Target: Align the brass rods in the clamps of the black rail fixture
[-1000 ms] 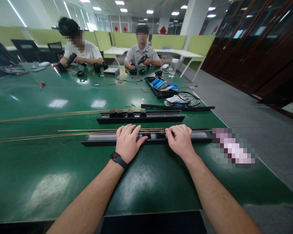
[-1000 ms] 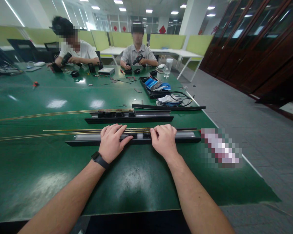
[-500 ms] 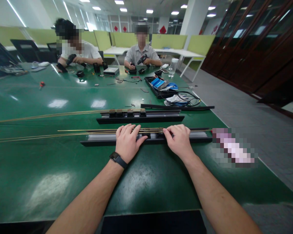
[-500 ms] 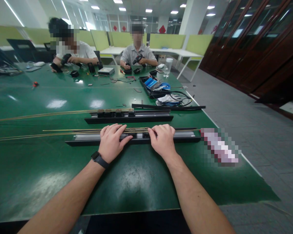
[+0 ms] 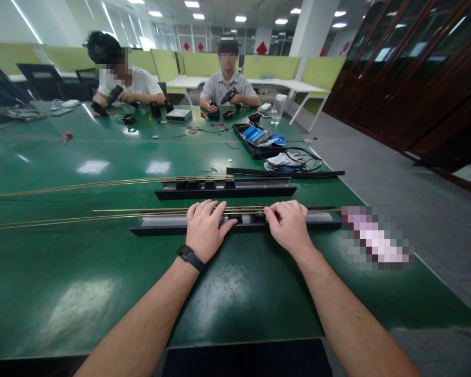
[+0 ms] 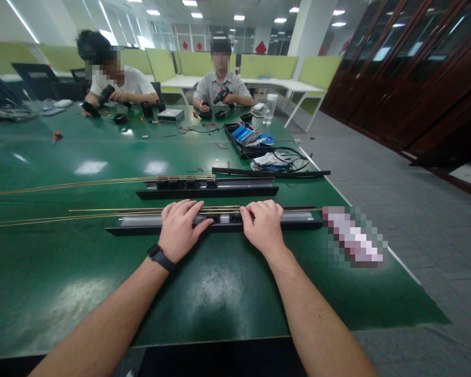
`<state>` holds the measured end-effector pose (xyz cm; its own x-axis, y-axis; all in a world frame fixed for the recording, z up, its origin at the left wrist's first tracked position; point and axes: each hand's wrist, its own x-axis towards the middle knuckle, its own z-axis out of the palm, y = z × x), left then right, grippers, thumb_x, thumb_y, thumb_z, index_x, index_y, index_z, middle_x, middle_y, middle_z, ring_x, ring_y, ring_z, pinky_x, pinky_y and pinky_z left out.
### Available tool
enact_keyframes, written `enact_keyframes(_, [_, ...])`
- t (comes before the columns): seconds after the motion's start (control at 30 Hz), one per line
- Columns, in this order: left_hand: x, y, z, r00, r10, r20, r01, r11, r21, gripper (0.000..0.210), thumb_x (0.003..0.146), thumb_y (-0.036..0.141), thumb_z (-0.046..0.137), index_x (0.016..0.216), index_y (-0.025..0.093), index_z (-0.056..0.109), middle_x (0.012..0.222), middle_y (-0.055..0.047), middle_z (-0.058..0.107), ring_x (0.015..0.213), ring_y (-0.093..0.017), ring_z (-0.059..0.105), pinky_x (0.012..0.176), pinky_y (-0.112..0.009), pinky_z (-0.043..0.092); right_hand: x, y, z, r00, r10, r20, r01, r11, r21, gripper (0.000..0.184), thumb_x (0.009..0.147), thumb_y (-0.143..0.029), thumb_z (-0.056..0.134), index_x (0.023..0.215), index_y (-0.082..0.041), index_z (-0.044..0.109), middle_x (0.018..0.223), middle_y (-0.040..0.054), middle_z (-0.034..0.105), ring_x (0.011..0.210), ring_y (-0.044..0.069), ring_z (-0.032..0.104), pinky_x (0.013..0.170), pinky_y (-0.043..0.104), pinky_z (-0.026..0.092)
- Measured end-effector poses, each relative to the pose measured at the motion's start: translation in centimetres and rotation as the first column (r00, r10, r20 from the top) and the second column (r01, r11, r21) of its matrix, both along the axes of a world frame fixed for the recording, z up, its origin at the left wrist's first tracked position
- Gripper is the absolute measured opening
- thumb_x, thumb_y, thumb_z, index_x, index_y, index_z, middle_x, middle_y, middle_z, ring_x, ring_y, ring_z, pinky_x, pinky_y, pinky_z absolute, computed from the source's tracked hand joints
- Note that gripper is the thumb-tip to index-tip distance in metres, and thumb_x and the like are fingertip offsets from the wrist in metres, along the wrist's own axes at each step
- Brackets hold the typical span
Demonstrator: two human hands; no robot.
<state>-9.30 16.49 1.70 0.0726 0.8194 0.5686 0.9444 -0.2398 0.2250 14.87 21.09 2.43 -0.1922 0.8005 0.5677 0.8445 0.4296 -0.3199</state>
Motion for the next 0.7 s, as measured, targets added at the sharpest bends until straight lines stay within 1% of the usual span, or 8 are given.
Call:
enact_keyframes(0.23, [0.07,0.00,0.01,1.000,0.000,-0.004,0.000,1.000,0.000,0.047,0.095,0.054,0.065,0.130,0.022,0.068,0.128,-0.012,0.072,0.128,-0.033,0.061,0.113,-0.052,0.036,-0.23,-0.25,0.00,1.000,0.006,-0.012,-0.006,1.000,0.020,0.027,0.100,-0.041,0.058,0.084,-0.024,0.069,0.082,0.0025,0.071,0.093,0.023,0.057,0.091,0.041,0.030])
enact_keyframes(0.53, [0.01,0.01,0.04,1.000,-0.003,0.004,0.003,1.000,-0.004,0.047,0.095,0.053,0.066,0.131,0.023,0.068,0.129,-0.013,0.072,0.129,-0.033,0.060,0.113,-0.053,0.036,-0.32,-0.21,0.00,1.000,0.020,-0.005,-0.020,1.000,0.011,0.030,0.101,-0.039,0.057,0.077,-0.023,0.066,0.080,0.0023,0.070,0.092,0.022,0.055,0.090,0.040,0.030])
enact_keyframes(0.7, [0.00,0.02,0.04,1.000,0.000,-0.003,0.000,1.000,-0.004,0.048,0.094,0.053,0.066,0.131,0.022,0.068,0.129,-0.012,0.072,0.129,-0.033,0.060,0.113,-0.053,0.036,-0.20,-0.08,-0.01,1.000,0.006,0.003,-0.006,1.000,0.000,0.030,0.100,-0.037,0.058,0.074,-0.023,0.063,0.077,0.0016,0.068,0.091,0.022,0.055,0.089,0.040,0.030])
